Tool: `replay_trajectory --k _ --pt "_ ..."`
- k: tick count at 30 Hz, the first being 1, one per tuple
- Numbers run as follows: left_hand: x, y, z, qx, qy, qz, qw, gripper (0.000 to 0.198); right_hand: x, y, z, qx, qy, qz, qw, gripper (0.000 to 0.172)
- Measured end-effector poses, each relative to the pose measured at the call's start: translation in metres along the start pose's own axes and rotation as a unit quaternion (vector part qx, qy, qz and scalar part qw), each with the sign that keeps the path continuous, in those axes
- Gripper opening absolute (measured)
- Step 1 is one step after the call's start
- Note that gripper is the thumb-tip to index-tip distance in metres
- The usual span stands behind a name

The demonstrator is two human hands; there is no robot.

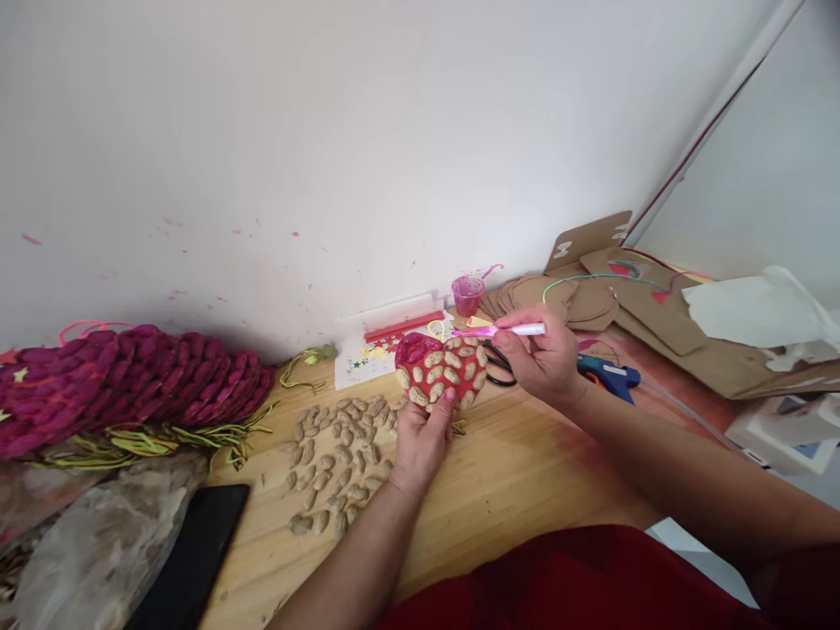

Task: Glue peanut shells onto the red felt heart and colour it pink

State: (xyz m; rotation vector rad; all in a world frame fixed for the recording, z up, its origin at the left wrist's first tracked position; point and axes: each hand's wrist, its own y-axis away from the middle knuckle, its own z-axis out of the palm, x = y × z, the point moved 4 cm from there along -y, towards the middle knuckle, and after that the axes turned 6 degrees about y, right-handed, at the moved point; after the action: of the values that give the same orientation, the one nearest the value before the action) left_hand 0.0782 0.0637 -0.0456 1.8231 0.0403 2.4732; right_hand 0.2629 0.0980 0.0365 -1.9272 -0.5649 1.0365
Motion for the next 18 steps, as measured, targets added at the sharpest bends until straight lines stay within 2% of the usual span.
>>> replay_trajectory --k 4,10,15,18 --pt "0.001 0.000 0.001 0.001 0.003 0.003 1.000 0.058 -0.006 -0.006 -0.002 0.006 -0.017 0.018 1.000 0.010" --pt "0.001 0.001 0.002 -0.001 0.011 0.011 1.000 0.054 -0.042 -0.003 0.008 -0.015 -0.059 0.077 0.995 0.010" --pt "0.001 0.002 0.001 0.008 0.015 0.016 1.000 0.044 -0.055 0.001 0.012 -0.022 -0.019 0.073 0.997 0.010" --pt "0.000 0.003 -0.001 0.027 0.019 0.008 0.999 0.036 -0.055 0.004 0.014 -0.032 0.013 0.039 0.999 0.009"
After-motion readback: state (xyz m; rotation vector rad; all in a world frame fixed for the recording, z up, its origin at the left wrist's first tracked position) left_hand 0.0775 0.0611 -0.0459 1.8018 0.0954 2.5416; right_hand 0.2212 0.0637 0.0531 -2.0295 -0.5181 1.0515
